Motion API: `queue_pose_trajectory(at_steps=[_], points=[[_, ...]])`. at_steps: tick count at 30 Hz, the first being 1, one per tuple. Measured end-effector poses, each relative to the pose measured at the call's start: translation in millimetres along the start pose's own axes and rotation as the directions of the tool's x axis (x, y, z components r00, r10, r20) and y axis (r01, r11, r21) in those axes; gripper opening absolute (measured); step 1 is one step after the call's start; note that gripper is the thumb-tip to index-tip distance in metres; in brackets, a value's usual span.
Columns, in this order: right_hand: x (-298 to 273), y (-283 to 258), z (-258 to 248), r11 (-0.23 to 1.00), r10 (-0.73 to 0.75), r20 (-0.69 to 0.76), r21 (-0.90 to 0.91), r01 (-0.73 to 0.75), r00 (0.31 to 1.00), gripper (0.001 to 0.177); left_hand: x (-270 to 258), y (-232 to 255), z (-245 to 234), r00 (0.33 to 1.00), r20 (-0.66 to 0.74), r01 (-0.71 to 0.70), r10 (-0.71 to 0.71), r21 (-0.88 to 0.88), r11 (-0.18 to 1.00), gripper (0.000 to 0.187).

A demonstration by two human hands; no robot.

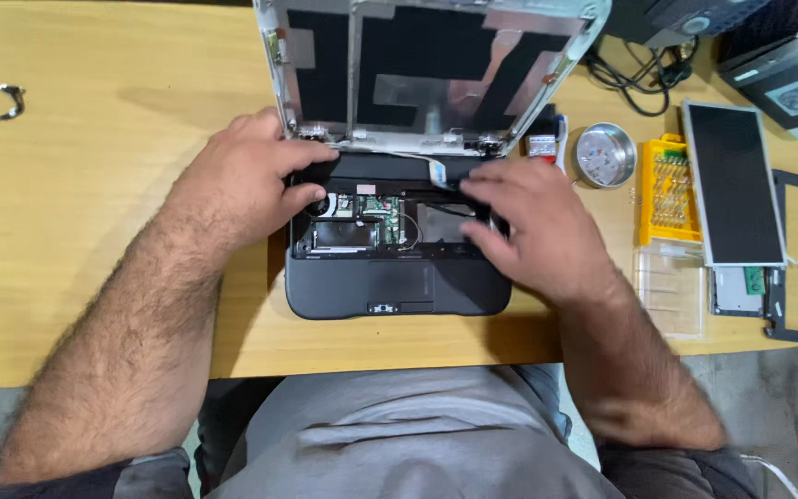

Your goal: The person removes a RAM module and a hard drive from a disassembled laptop. They then use a screwdriver to unscrew and remove a small fan from the motherboard before placing the components on the table.

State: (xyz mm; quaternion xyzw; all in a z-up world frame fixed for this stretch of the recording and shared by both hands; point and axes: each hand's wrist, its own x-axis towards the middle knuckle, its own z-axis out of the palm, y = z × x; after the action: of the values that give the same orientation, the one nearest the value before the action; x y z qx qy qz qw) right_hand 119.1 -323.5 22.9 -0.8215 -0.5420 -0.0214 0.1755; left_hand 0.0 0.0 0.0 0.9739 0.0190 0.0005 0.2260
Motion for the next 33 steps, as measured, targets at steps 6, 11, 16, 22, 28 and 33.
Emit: queue_pose_trajectory(at_steps=[6, 11, 16, 22, 28, 33], points=[[21, 10, 21, 0.976, 0.103, 0.1, -0.2, -0.082, 0.99, 0.047, 4, -13, 13, 0.997, 0.067, 0.021, -0.022, 0.012, 1.0, 0.051], [17, 23, 46, 0.974, 0.028, -0.102, -0.223, -0.05, 0.994, 0.043, 0, 3, 0, 0.986, 0.107, 0.124, -0.125, 0.022, 0.992, 0.049], [22, 26, 51, 0.962, 0.027, -0.111, -0.267, -0.056, 0.993, 0.038, 6, 5, 0, 0.976, 0.156, 0.153, -0.153, 0.01, 0.988, 0.047], [19, 25, 58, 0.955, -0.048, -0.159, -0.297, -0.002, 0.986, 0.03, 2, 7, 3, 0.974, 0.152, 0.176, -0.17, -0.027, 0.984, 0.047], [18, 34, 62, 0.953, -0.102, -0.165, -0.298, 0.049, 0.981, 0.029, -4, 29, -15, 0.954, 0.208, 0.223, -0.215, -0.017, 0.975, 0.048], [22, 33, 61, 0.956, -0.117, -0.166, -0.286, 0.066, 0.979, 0.024, 0, 26, -4, 0.966, 0.151, 0.217, -0.209, -0.035, 0.976, 0.046]])
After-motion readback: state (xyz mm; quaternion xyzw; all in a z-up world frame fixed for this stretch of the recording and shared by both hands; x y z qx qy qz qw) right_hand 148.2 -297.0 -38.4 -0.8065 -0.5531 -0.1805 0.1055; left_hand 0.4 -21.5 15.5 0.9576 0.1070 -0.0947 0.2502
